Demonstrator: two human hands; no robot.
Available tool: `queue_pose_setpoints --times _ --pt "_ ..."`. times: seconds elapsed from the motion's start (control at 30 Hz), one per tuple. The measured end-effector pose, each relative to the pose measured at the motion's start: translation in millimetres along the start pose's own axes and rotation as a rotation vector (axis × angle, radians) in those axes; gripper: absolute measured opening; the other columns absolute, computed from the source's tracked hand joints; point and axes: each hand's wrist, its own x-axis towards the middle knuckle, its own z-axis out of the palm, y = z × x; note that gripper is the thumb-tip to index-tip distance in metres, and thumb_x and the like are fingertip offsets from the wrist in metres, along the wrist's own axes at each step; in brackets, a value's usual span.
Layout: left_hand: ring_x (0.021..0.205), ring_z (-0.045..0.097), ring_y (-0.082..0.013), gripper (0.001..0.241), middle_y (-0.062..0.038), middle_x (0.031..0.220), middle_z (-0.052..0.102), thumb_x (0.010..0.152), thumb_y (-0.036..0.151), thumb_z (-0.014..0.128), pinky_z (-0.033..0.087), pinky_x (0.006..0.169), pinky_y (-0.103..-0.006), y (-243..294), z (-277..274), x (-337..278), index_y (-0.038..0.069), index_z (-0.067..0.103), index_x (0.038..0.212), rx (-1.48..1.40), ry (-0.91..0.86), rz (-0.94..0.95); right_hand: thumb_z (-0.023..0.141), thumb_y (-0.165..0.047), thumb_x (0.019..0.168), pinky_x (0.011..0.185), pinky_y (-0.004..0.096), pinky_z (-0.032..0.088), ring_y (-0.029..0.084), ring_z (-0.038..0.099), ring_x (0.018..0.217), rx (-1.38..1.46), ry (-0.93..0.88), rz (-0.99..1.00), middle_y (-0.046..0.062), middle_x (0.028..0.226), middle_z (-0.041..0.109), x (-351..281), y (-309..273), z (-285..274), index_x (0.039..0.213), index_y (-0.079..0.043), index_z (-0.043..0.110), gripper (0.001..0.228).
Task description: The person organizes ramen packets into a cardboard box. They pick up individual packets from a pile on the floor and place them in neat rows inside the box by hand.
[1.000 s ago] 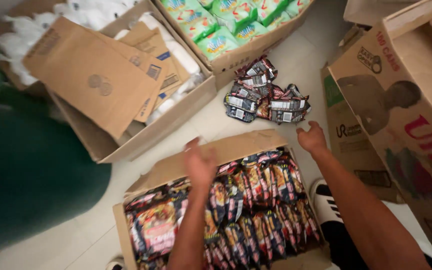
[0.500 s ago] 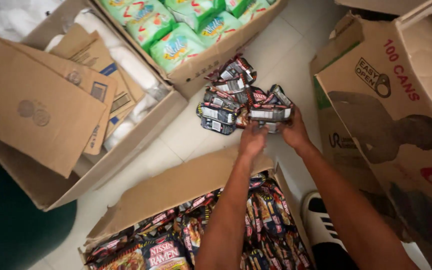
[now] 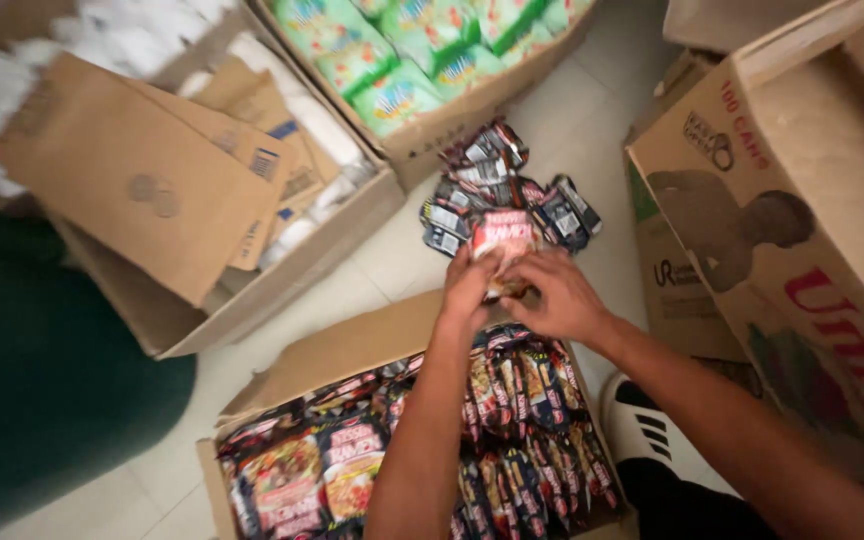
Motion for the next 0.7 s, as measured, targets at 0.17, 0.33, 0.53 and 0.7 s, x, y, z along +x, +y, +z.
queue_pose_setpoints --times 0.17,0.33,0.53,0.7 --pt "0.094 0.073 -0.0193 0.033 -0.008 0.111 0.074 0.094 0.005 0.067 0.061 0.083 -0.0374 56 -28 -94 0.006 0.063 0.127 -0.088 -0.089 0.025 0.076 -0.025 0.093 0.087 0.038 0.054 0.026 0.065 0.097 0.17 0.254 0.321 0.009 0.103 0.064 -17 -22 21 0.107 -0.008 0.061 0.026" --pt "0.097 0.072 -0.0176 0.041 -0.008 0.116 0.073 0.092 0.003 0.07 0.061 0.086 -0.0358 87 -59 -184 0.004 0.063 0.133 0.125 -0.171 0.115 0.069 -0.029 0.091 0.078 0.033 0.056 0.015 0.068 0.095 0.948 0.06 0.887 0.002 0.106 0.07 -2 -68 17 0.125 -0.018 0.063 0.037" --pt "0.099 0.069 -0.0143 0.041 -0.005 0.112 0.073 0.089 0.004 0.078 0.057 0.089 -0.0325 93 -106 -255 0.002 0.064 0.127 0.199 -0.066 0.181 0.066 -0.022 0.096 0.075 0.037 0.058 0.018 0.069 0.087 1.086 -0.229 0.951 0.005 0.101 0.073 -18 -115 23 0.119 -0.006 0.071 0.029" --pt "0.096 0.066 -0.014 0.037 -0.004 0.108 0.074 0.084 0.008 0.083 0.055 0.086 -0.0306 78 -135 -296 0.004 0.071 0.119 0.369 0.012 0.164 0.064 -0.017 0.098 0.074 0.036 0.058 0.016 0.069 0.089 1.08 -0.386 1.032 0.003 0.103 0.073 -52 -88 70 0.115 -0.003 0.07 0.023"
